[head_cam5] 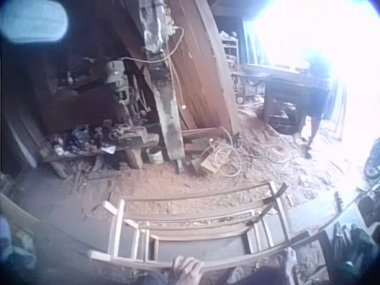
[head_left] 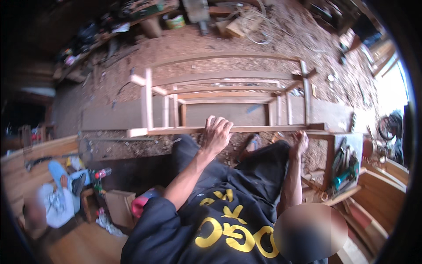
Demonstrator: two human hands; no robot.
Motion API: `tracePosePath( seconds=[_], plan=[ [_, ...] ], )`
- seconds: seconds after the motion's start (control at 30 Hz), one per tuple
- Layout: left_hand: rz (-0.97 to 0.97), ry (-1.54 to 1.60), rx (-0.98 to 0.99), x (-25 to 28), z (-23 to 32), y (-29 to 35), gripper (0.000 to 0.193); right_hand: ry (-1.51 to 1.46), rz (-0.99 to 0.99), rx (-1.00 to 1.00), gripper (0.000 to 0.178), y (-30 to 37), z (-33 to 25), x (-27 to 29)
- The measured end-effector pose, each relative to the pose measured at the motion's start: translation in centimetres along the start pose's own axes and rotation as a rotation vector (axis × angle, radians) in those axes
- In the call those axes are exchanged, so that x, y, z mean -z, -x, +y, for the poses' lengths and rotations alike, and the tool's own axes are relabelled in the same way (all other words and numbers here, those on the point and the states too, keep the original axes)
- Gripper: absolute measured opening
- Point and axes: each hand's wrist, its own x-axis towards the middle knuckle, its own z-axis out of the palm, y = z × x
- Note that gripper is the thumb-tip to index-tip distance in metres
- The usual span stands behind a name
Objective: The person assembles a wooden frame using a nail gun and pliers. They position wooden slats, drive nails into joints, and trim excess nail length with pliers.
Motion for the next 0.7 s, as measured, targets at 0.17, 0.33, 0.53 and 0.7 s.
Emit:
tracePosePath(
  seconds=[0.17, 0.33, 0.53, 0.7],
  plan=[
    [0.340, -0.220, 0.308, 1.7, -5.8, 7.2, 0.050, 0.766, -0.337, 0.348, 0.029, 9.4, -1.6, -1.0],
    [0.673, 0.018, 0.590, 2.0, -6.3, 12.8, 0.064, 0.834, -0.532, 0.391, 0.028, 15.6, -3.4, -3.3],
    [1.182, 0.736, 0.797, 0.8, -8.2, 15.3, 0.075, 0.479, -0.265, 0.399, 0.050, 14.3, -6.8, -3.1],
    [1.032, 0.783, 0.882, 7.8, -14.6, 11.4, 0.073, 0.417, 0.017, 0.526, 0.060, 8.6, -15.9, -4.6]
  ],
)
